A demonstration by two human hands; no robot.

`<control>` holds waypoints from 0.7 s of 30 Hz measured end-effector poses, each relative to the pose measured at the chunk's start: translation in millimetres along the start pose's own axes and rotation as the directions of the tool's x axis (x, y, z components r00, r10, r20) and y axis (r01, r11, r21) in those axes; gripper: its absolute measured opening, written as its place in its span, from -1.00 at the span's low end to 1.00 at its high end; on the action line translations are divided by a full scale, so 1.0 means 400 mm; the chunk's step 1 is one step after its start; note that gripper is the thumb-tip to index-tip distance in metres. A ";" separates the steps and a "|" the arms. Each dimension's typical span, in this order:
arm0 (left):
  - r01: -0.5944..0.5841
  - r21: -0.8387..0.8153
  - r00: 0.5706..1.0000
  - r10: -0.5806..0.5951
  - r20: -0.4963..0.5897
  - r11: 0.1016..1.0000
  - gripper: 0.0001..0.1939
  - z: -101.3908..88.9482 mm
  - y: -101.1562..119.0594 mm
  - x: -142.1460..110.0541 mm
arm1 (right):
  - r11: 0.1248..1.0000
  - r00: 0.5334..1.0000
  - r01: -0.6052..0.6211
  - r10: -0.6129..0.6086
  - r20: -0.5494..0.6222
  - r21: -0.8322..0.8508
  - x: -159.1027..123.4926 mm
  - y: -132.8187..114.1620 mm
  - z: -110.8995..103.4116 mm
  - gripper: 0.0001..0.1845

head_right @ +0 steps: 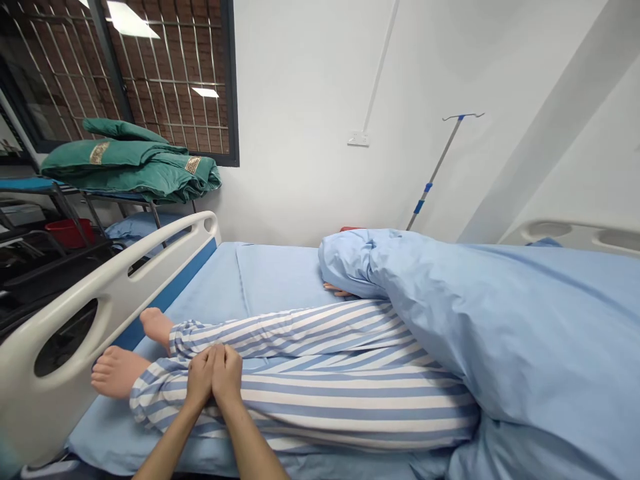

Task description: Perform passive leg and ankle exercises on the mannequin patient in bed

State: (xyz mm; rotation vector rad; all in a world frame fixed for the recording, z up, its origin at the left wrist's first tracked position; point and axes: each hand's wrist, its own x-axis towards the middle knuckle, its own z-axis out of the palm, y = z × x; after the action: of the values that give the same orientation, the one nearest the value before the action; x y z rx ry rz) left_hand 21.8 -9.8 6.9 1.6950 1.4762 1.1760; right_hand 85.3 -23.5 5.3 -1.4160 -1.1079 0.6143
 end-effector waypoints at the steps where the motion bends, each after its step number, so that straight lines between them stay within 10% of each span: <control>1: 0.006 0.008 1.000 -0.006 0.005 1.000 -0.60 -0.001 0.001 0.001 | 1.000 1.000 0.000 0.000 0.016 -0.030 0.002 -0.007 -0.007 -0.58; 13: -0.045 0.255 0.999 0.039 0.028 0.966 -0.61 0.016 0.005 -0.006 | 0.924 0.990 0.138 -0.118 0.077 -0.356 -0.019 -0.008 -0.127 -0.56; 21: 0.018 0.037 0.999 -0.016 -0.034 0.999 -0.63 0.043 0.062 -0.009 | 0.982 0.997 0.076 -0.076 0.010 -0.174 -0.012 0.003 -0.129 -0.56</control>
State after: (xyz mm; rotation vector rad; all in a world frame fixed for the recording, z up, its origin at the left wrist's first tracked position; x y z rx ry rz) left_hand 48.2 -16.4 20.3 1.6917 1.5392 1.1802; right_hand 128.7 -51.1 12.6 -1.5148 -1.2364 0.4739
